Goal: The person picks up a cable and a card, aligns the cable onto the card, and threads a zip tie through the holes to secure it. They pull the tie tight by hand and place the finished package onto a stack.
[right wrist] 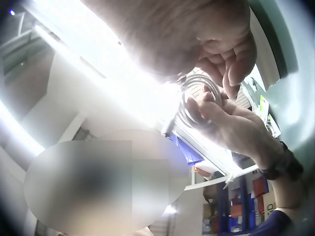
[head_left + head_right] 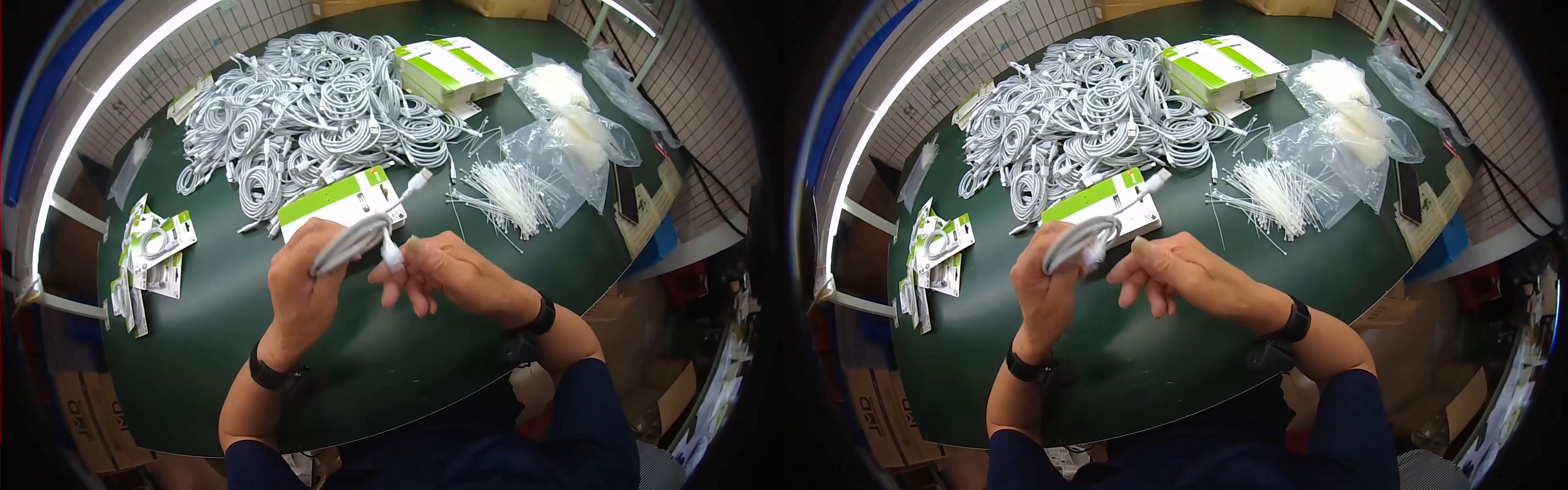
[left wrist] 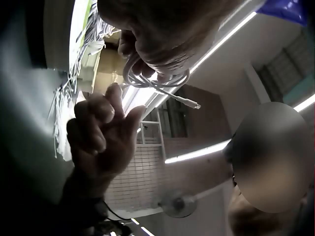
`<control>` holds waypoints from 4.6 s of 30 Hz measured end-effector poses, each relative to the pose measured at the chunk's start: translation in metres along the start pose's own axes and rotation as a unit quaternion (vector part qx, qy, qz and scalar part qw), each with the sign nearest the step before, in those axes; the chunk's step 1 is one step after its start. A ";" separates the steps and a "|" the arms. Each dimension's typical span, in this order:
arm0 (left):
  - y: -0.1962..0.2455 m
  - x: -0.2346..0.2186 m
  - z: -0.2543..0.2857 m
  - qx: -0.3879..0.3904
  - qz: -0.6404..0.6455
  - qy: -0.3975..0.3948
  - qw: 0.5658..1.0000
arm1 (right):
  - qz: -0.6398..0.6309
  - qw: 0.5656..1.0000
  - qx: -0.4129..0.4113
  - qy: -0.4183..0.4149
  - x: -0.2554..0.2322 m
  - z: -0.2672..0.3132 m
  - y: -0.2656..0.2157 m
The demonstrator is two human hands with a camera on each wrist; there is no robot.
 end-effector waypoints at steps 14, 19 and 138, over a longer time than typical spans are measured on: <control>0.019 0.021 0.016 0.247 -0.037 -0.171 0.953 | -0.092 0.992 0.069 -0.048 -0.016 -0.009 0.013; 0.008 0.022 0.014 0.090 0.043 -0.212 0.972 | -0.212 0.965 0.108 -0.108 -0.005 -0.003 0.012; 0.022 0.053 0.041 0.043 -0.155 -0.110 0.981 | -0.001 0.996 -0.070 0.062 -0.018 -0.011 -0.004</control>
Point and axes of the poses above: each hand's wrist, its own z-axis away from the middle knuckle, its own x-axis out of the palm, y = z × x, the point moved 6 cm from there along -z, towards the middle knuckle, and after that the axes turned 4 degrees about -z, right-handed, at the moved point
